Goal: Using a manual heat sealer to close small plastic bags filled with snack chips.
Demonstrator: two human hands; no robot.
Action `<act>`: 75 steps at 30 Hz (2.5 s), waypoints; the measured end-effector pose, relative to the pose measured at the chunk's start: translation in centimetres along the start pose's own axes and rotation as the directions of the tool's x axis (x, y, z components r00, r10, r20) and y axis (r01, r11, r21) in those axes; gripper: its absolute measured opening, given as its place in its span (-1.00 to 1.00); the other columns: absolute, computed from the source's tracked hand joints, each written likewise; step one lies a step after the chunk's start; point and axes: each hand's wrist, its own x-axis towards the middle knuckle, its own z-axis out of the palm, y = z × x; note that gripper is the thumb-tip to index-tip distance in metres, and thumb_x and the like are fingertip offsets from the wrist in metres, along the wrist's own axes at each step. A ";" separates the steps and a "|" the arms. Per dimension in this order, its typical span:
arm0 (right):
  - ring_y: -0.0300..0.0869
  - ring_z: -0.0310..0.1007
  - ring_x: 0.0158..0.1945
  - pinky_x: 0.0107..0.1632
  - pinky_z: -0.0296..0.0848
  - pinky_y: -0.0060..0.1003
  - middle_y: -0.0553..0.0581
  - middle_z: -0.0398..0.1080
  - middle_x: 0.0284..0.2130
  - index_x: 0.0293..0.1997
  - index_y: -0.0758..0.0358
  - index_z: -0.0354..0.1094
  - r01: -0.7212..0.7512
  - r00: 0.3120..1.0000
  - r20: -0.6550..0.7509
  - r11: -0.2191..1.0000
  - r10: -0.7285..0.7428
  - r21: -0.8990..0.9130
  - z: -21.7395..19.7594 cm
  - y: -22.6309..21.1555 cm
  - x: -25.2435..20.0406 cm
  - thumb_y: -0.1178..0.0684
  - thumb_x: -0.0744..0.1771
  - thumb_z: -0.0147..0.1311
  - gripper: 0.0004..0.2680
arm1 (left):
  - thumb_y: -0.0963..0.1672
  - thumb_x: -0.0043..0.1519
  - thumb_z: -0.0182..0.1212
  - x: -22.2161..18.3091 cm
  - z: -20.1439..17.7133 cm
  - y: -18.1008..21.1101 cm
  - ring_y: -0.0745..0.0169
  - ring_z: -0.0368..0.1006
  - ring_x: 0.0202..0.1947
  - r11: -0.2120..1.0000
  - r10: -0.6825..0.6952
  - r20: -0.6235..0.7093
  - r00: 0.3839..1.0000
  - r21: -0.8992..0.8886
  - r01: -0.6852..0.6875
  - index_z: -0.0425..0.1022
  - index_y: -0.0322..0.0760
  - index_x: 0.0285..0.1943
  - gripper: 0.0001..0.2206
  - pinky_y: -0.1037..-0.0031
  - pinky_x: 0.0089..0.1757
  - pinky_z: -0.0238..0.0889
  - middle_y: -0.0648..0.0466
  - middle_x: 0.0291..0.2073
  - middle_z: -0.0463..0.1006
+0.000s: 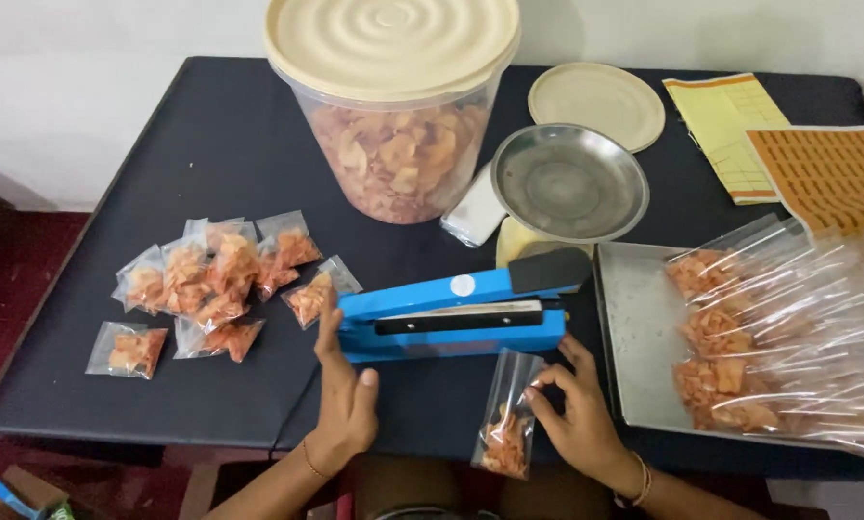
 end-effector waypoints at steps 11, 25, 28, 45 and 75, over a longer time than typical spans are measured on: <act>0.21 0.01 0.74 0.60 0.11 0.15 0.41 0.02 0.67 -0.17 0.09 0.57 -0.126 0.992 0.013 0.992 0.126 -0.005 -1.7 -0.8 -0.5 0.05 0.35 0.37 -0.93 | 0.18 0.63 -0.06 0.7 -0.5 -2.3 -0.46 -0.38 0.85 0.985 0.117 0.127 0.985 -0.142 -0.099 -0.17 -0.10 0.84 -0.30 -0.36 0.66 -0.27 -0.27 0.84 -0.30; -0.30 0.89 -0.22 -0.17 0.80 -0.44 0.08 0.85 -0.28 -0.22 0.21 0.66 -0.325 0.889 0.393 0.928 0.235 0.180 -6.8 -7.3 2.3 0.07 0.38 0.34 -0.93 | -0.08 0.57 0.04 -0.4 1.8 3.1 -0.22 0.63 -0.20 0.889 0.456 0.411 0.789 -0.234 -0.392 0.44 -0.32 -0.05 -0.78 0.10 -0.17 0.46 -0.25 -0.06 0.64; -0.16 0.80 -0.35 -0.27 0.84 -0.33 0.24 0.77 -0.25 -0.13 0.34 0.57 -0.272 0.917 0.384 0.867 0.103 0.418 -4.5 -7.0 3.3 0.14 0.42 0.24 -0.92 | -0.05 0.47 0.32 -2.5 5.1 1.7 0.15 0.59 -0.14 0.966 -0.058 0.613 0.788 -0.166 0.200 0.35 -0.24 0.15 -0.73 0.32 -0.11 0.52 -0.07 0.14 0.59; -0.14 0.78 -0.44 -0.31 0.80 -0.28 0.26 0.75 -0.43 -0.22 0.37 0.60 -0.277 0.960 0.176 0.823 0.216 0.495 -0.1 0.3 0.2 0.16 0.36 0.36 -0.92 | -0.12 0.42 0.35 -2.9 7.6 0.2 0.36 0.82 -0.29 0.826 -0.372 0.584 0.721 -0.146 0.545 0.29 -0.14 0.12 -0.73 0.43 -0.28 0.60 0.06 -0.11 0.94; -0.07 0.73 -0.17 -0.08 0.71 -0.27 0.24 0.64 -0.21 -0.10 0.28 0.51 0.283 0.958 -0.015 0.944 -0.285 0.167 -0.9 -3.1 1.6 0.23 0.41 0.16 -0.96 | -0.18 0.46 0.26 -1.8 6.5 -0.3 -0.01 0.70 0.15 0.956 -0.003 0.558 0.830 -0.242 0.167 0.62 -0.23 0.21 -0.82 0.35 -0.09 0.67 -0.16 0.22 0.67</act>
